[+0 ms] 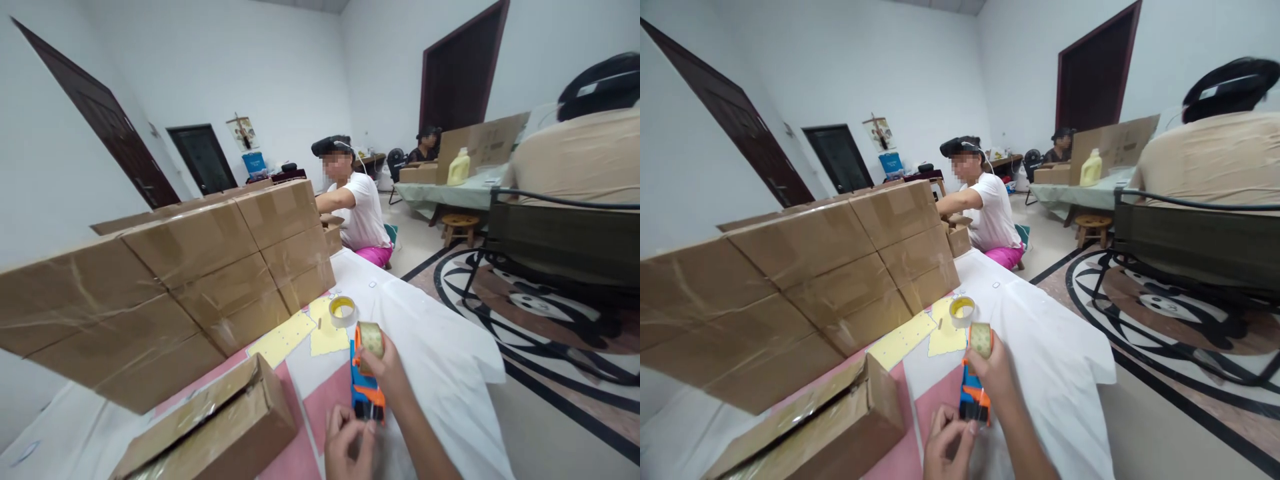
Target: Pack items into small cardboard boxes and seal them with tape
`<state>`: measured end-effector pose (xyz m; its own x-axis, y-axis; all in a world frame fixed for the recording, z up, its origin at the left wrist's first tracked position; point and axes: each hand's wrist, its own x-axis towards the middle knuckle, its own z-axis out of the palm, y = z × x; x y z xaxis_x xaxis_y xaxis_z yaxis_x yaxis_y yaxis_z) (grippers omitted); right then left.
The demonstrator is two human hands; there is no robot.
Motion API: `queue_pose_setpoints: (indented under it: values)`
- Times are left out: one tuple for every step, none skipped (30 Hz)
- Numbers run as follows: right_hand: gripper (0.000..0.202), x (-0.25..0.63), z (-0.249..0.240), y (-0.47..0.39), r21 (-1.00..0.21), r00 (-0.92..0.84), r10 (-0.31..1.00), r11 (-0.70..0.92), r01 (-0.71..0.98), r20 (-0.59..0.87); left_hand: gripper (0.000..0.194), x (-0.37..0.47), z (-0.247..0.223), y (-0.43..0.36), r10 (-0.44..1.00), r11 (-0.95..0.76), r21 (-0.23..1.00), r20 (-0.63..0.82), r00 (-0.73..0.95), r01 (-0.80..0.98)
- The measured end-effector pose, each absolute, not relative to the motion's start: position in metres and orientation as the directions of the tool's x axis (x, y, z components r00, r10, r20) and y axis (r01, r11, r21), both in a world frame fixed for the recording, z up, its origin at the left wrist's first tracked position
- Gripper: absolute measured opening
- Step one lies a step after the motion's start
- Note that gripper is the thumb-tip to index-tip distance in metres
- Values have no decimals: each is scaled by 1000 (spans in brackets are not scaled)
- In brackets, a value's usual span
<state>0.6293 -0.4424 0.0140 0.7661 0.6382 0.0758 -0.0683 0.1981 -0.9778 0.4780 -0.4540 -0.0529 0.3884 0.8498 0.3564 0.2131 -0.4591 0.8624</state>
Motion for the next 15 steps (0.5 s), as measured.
queue_pose_setpoints:
  values:
    - [38, 631, 12, -442, -976, 763, 644, 199, -94, 58, 54, 477, -55, -457, 851, -462, 859, 361, 381, 219]
    - [40, 632, 11, -442, -971, 756, 653, 203, -126, 38, 55, 476, -56, -459, 855, -458, 861, 358, 376, 221]
    - [41, 634, 11, -442, -965, 748, 663, 211, -157, 23, 55, 475, -56, -462, 860, -445, 869, 347, 374, 215]
    - [43, 635, 11, -442, -959, 743, 669, 221, -177, 17, 55, 473, -55, -463, 866, -423, 883, 329, 377, 203]
    - [43, 635, 12, -442, -954, 741, 671, 233, -188, 18, 55, 471, -54, -464, 871, -396, 898, 303, 387, 189]
    - [43, 635, 13, -442, -951, 743, 669, 244, -191, 23, 56, 469, -51, -465, 874, -367, 912, 273, 401, 180]
    - [43, 634, 15, -443, -947, 746, 665, 254, -195, 25, 57, 467, -48, -465, 875, -339, 924, 241, 420, 178]
    - [43, 632, 17, -444, -943, 749, 663, 264, -204, 23, 59, 465, -45, -465, 874, -315, 931, 209, 439, 183]
    - [43, 631, 20, -446, -936, 748, 664, 275, -219, 20, 59, 463, -42, -465, 872, -293, 937, 181, 455, 190]
    - [43, 629, 22, -448, -926, 744, 668, 291, -240, 17, 59, 462, -39, -465, 871, -277, 941, 159, 465, 196]
    - [43, 626, 25, -450, -914, 738, 674, 310, -263, 17, 58, 461, -36, -465, 871, -265, 944, 147, 470, 197]
    - [42, 624, 28, -452, -901, 729, 684, 331, -282, 23, 57, 459, -34, -466, 872, -257, 947, 140, 469, 194]
    - [42, 621, 30, -454, -888, 720, 693, 352, -297, 34, 57, 458, -33, -467, 874, -250, 950, 137, 466, 189]
    - [41, 618, 32, -456, -874, 712, 701, 372, -314, 43, 57, 456, -33, -467, 876, -245, 952, 137, 462, 183]
    - [41, 615, 33, -458, -857, 704, 708, 391, -336, 47, 57, 455, -32, -468, 877, -243, 954, 138, 460, 177]
